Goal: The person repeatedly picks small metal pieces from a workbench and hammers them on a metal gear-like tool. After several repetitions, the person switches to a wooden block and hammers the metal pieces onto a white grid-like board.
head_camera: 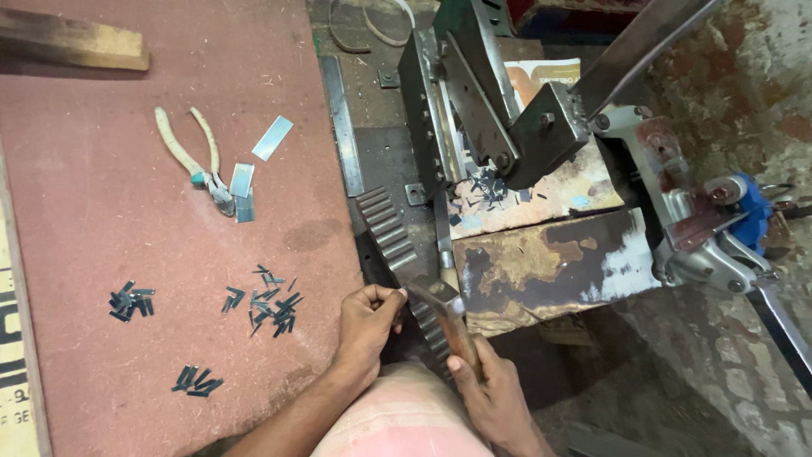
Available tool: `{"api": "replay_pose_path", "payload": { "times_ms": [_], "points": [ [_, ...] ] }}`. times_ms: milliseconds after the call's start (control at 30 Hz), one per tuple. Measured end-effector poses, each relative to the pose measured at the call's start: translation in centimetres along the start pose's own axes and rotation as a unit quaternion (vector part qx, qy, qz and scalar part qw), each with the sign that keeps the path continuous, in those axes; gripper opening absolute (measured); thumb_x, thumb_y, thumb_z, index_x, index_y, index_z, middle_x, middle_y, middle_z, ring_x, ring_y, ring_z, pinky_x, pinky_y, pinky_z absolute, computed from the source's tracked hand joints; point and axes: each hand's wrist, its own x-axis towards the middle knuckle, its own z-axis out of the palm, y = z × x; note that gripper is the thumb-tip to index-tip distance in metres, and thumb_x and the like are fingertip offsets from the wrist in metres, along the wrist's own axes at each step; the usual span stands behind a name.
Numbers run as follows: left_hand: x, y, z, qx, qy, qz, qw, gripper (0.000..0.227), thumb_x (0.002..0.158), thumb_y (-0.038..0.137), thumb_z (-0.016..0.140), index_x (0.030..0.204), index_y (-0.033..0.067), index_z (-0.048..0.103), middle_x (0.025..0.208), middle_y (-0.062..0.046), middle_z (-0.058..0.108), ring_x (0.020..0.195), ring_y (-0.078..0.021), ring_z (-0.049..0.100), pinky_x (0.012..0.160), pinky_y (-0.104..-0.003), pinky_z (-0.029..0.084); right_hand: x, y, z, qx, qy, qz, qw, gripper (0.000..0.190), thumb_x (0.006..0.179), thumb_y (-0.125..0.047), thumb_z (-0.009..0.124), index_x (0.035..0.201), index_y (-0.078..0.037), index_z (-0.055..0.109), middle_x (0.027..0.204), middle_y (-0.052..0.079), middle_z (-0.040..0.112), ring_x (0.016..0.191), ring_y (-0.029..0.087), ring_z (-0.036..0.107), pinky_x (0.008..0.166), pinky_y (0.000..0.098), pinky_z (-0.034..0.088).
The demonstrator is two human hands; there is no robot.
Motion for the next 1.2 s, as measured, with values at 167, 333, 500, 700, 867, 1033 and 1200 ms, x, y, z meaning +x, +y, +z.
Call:
{"api": "replay_pose_path", "payload": {
  "times_ms": [167,333,500,700,867,1033,1200],
  "points": [
    [0.0,-0.3,-0.3,-0.019,-0.015,0.002,1.0,0.018,0.09,0.007,0.071,0.074,0.0006,0.064,0.061,-0.004,0.059,0.05,-0.0115,0.052,0.05,-0.027,0.043,0.0,0.4,0.1,0.051,0.025,-0.102,0.993,0.026,0.099,-0.026,0.06,0.107,-0.001,0.062,0.059,0.002,0.056,0.054,0.007,0.051,0.048,0.0288,0.045],
    [-0.2,0.1,-0.4,-0.043,-0.029,0.007,0.999,0.019,0.091,0.008,0.072,0.076,-0.0008,0.064,0.062,-0.002,0.059,0.051,-0.011,0.052,0.05,-0.026,0.042,0.0,1.0,0.1,0.081,0.008,0.047,0.996,0.026,0.093,-0.027,0.067,0.103,-0.003,0.067,0.056,0.001,0.055,0.049,0.009,0.05,0.044,0.0277,0.041],
    [-0.4,1.3,-1.1,0.082,-0.012,0.056,0.995,0.013,0.089,0.011,0.075,0.089,-0.0015,0.076,0.071,0.001,0.065,0.059,-0.0056,0.051,0.055,-0.024,0.042,0.4,2.0,-1.9,0.165,0.054,-0.116,0.978,0.033,0.09,-0.021,0.077,0.105,0.004,0.062,0.069,0.001,0.062,0.056,0.008,0.055,0.048,0.0257,0.045],
    [-0.7,3.3,-1.5,0.332,-0.006,0.331,0.883,0.01,0.083,0.011,0.078,0.089,0.0031,0.078,0.074,-0.006,0.07,0.063,-0.0148,0.062,0.058,-0.029,0.05,1.0,2.0,-3.4,0.365,-0.111,-0.06,0.923,0.024,0.101,-0.018,0.066,0.105,0.005,0.057,0.075,0.003,0.061,0.057,0.011,0.055,0.05,0.0273,0.047],
    [-1.1,4.2,-1.6,0.39,-0.012,0.495,0.777,0.009,0.081,0.006,0.078,0.088,0.0029,0.074,0.082,-0.012,0.071,0.075,-0.0289,0.066,0.068,-0.038,0.053,1.6,-0.5,-1.7,0.157,0.01,-0.06,0.986,0.043,0.089,-0.016,0.07,0.121,0.004,0.05,0.076,0.008,0.068,0.052,0.009,0.061,0.045,0.0263,0.051],
    [-1.5,4.9,-1.8,0.41,-0.022,0.523,0.747,0.006,0.081,0.004,0.076,0.086,0.0033,0.073,0.08,-0.011,0.069,0.075,-0.0298,0.065,0.07,-0.04,0.053,2.4,-2.7,-0.5,0.033,0.015,-0.085,0.996,0.064,0.098,-0.012,0.066,0.154,0.007,0.041,0.123,0.022,0.071,0.096,0.022,0.068,0.08,0.0344,0.055],
    [-1.4,5.0,-1.8,0.435,-0.035,0.544,0.717,0.008,0.08,0.004,0.076,0.087,0.0028,0.072,0.079,-0.011,0.067,0.074,-0.0297,0.063,0.069,-0.041,0.051,1.2,-3.3,-0.3,-0.013,0.056,-0.17,0.984,0.056,0.098,-0.009,0.063,0.148,0.009,0.044,0.137,0.029,0.064,0.124,0.031,0.067,0.098,0.0347,0.051]
  ]
}}
